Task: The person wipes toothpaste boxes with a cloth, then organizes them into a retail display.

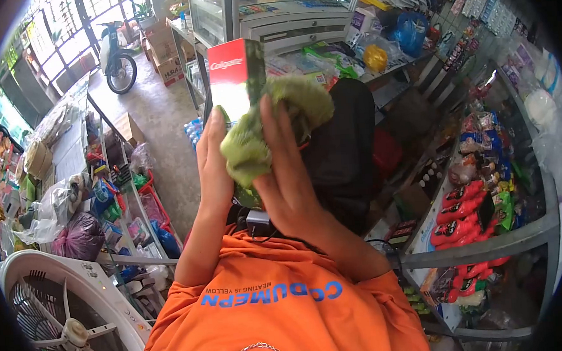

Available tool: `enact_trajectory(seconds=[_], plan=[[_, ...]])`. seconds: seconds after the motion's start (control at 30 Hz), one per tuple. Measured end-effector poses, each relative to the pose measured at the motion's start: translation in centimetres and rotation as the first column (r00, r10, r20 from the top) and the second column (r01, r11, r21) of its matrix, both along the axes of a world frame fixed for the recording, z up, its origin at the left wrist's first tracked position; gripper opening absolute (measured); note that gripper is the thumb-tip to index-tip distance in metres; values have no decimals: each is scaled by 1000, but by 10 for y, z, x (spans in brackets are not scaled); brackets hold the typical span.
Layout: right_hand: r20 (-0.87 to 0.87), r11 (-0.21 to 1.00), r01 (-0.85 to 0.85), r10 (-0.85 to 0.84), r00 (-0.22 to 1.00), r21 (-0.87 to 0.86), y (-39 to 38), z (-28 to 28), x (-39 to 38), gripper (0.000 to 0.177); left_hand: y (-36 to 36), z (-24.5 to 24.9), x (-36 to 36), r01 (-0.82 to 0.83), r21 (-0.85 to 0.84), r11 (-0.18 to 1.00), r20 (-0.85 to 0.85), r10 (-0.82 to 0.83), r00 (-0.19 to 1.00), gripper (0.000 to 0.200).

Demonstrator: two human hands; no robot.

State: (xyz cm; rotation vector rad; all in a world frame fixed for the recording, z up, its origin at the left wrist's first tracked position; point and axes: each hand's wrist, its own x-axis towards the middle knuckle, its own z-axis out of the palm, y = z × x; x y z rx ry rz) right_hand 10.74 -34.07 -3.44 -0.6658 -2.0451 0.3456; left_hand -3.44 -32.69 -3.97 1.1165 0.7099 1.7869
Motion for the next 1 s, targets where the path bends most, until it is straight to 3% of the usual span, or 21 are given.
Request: enact_trajectory(seconds=[0.1, 0.2, 0.23, 0.27, 0.33, 0.4, 0.47, 0.5, 0.53, 0.63, 0.7, 0.73, 0.8, 0.87, 0.9, 0.97, 1.0], plan=[[-13, 992, -73, 72, 997, -106, -14, -19, -7, 75, 4, -7, -9, 21, -78, 997, 134, -10, 991, 49], [10, 992, -124, 125, 992, -38, 22, -9, -8, 74, 10, -12, -10, -15, -60, 998, 89, 20, 996, 48], [-5, 992, -117, 117, 993, -46, 40, -1, -10, 74, 9, -12, -4, -85, -2, 996, -35, 85, 996, 48], [-73, 995, -98, 98, 992, 3, 62, 12, -13, 73, 9, -16, -3, -34, -95, 995, -30, 31, 999, 48], [-145, 994, -82, 91, 985, 65, 73, 25, -16, 73, 8, -15, 0, 40, -102, 994, -25, -43, 999, 48], [-172, 998, -48, 52, 984, 29, 76, 33, -23, 72, 12, -12, -3, 15, -77, 997, -12, -16, 1000, 48], [-69, 999, -37, 39, 997, 40, 52, 10, -26, 75, 15, -10, -13, -124, -17, 992, -35, 123, 992, 48], [0, 998, -67, 67, 998, -13, 37, -6, -26, 79, 15, -3, -22, -129, -53, 990, -1, 129, 992, 50], [44, 982, -176, 179, 983, -63, 15, -18, -20, 83, 28, -14, -36, -73, -95, 993, 147, 86, 985, 50], [118, 956, -266, 281, 952, -125, -4, -32, -12, 84, 18, 5, -48, -75, -125, 989, 194, 99, 976, 48], [193, 969, -243, 247, 950, -46, 7, -27, -14, 82, 15, 2, -46, -71, -137, 988, 201, 98, 975, 48], [153, 978, -208, 204, 967, 13, 17, -17, -20, 81, 14, 2, -44, -50, -133, 990, 208, 77, 975, 49], [109, 983, -163, 153, 982, 89, 53, 5, -29, 79, 5, 7, -28, -120, -91, 989, 21, 123, 992, 51], [2, 960, -133, 137, 991, 244, 86, 22, -27, 79, 8, -2, -26, -52, -86, 995, 5, 53, 999, 51], [6, 959, -134, 137, 991, 249, 87, 22, -27, 79, 8, 1, -26, -52, -81, 995, 8, 53, 999, 51], [5, 950, -125, 129, 992, 287, 84, 14, -31, 80, 5, 5, -35, -49, -259, 965, 50, 64, 997, 51], [2, 951, -123, 128, 992, 285, 73, 6, -27, 80, 10, 2, -43, 58, -252, 966, 203, -6, 979, 50]])
